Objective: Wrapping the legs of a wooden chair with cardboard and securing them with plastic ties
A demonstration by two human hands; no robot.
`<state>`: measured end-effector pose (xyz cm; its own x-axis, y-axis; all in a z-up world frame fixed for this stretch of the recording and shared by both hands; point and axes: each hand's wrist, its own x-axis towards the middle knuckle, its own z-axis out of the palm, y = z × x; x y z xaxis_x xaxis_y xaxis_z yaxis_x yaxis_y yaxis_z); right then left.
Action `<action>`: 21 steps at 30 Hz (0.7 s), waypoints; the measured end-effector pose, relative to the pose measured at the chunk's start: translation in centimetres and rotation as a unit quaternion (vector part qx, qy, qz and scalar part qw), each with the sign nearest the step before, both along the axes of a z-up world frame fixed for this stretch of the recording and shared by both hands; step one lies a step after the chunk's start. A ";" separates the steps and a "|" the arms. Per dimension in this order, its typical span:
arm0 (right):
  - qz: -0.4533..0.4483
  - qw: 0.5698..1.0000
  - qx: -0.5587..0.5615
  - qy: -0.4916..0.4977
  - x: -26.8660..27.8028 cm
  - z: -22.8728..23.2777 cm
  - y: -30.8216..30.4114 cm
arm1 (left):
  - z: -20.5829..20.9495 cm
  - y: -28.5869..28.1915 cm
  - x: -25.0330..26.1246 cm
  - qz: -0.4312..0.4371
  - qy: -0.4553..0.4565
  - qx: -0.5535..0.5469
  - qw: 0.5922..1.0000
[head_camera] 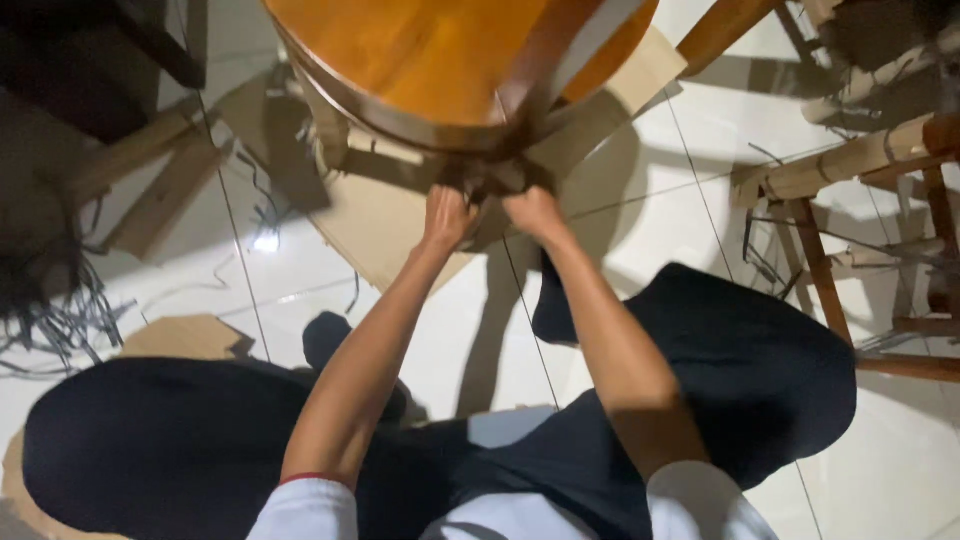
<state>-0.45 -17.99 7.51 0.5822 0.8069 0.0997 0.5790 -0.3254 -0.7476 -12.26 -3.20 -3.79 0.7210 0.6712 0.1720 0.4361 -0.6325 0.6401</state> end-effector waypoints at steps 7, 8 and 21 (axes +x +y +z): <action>0.035 0.967 -0.231 0.096 4.3 -1.1 0.2 | -1.0 0.7 -0.4 -0.015 -0.029 0.125 0.992; 0.030 0.967 -0.232 0.101 4.7 -0.6 0.4 | 2.9 0.2 -1.1 -0.021 -0.026 0.123 0.992; 0.038 0.992 0.059 0.107 3.6 9.9 -1.9 | 10.7 -3.2 -3.3 0.010 -0.168 0.006 0.986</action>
